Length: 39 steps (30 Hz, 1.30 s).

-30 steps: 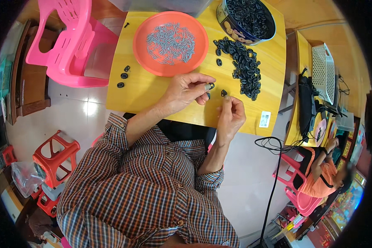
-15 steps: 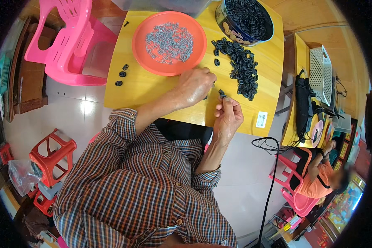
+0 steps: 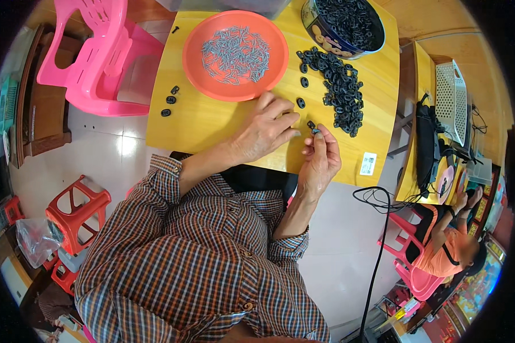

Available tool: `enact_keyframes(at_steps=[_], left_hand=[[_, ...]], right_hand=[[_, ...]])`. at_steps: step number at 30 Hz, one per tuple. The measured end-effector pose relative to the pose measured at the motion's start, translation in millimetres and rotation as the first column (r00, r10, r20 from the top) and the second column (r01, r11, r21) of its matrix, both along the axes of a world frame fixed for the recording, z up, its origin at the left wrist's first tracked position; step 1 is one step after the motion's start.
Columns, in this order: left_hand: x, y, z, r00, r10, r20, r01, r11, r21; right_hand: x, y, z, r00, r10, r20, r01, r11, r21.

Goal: Assembling small black plastic components by inserting tiny metal pieces manually at a table.

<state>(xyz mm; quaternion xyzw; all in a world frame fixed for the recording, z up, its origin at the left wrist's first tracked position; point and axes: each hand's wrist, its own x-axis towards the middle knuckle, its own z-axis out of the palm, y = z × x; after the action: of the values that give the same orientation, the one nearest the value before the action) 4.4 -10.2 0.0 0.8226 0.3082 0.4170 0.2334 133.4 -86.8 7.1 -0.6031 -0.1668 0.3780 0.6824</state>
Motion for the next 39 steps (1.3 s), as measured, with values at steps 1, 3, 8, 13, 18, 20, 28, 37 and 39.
enact_keyframes(at_steps=[1, 3, 8, 13, 18, 20, 28, 37, 39], left_hand=[[1.3, -1.1, -2.2, 1.000, -0.001, -0.015, 0.001, 1.000, -0.001], [1.4, -2.4, -5.8, 0.999, -0.013, -0.039, 0.013, 1.000, 0.007], [-10.0, -4.8, -10.4, 0.994, -0.058, -0.094, 0.061, 0.998, 0.026], [-24.1, -5.9, -8.8, 0.989, -0.053, -0.137, 0.066, 0.994, 0.090], [-29.1, -2.4, -10.6, 0.993, -0.046, -0.107, 0.055, 0.995, 0.085], [-30.2, -2.3, -8.7, 0.992, -0.039, -0.121, 0.051, 0.994, 0.094], [-25.1, -1.2, -1.3, 0.999, 0.020, 0.046, -0.024, 0.995, 0.096], [-23.6, -7.6, 11.2, 0.947, -0.045, 0.318, 0.245, 0.743, -0.623], [-22.2, -9.2, 4.5, 0.902, 0.006, 0.432, 0.340, 0.608, -0.717]], right_hand=[[1.1, -1.0, -0.4, 1.000, 0.008, -0.020, -0.008, 1.000, 0.005], [3.3, -2.9, -0.3, 0.999, 0.016, -0.039, -0.015, 1.000, 0.008], [7.2, -6.8, 6.8, 0.935, 0.038, -0.353, -0.018, 0.998, 0.059], [8.3, -8.3, 6.8, 0.879, 0.042, -0.475, -0.022, 0.999, 0.048], [4.7, -7.9, 7.9, 0.856, 0.071, -0.513, -0.057, 0.997, 0.044], [2.9, -8.0, 9.2, 0.857, 0.090, -0.507, -0.083, 0.996, 0.036], [-8.1, -5.8, 9.3, 0.889, 0.170, -0.425, -0.174, 0.984, 0.030], [-20.3, -2.6, 13.4, 0.896, 0.249, -0.368, -0.234, 0.968, 0.087], [-21.7, -2.1, 15.3, 0.892, 0.268, -0.363, -0.251, 0.963, 0.094]])
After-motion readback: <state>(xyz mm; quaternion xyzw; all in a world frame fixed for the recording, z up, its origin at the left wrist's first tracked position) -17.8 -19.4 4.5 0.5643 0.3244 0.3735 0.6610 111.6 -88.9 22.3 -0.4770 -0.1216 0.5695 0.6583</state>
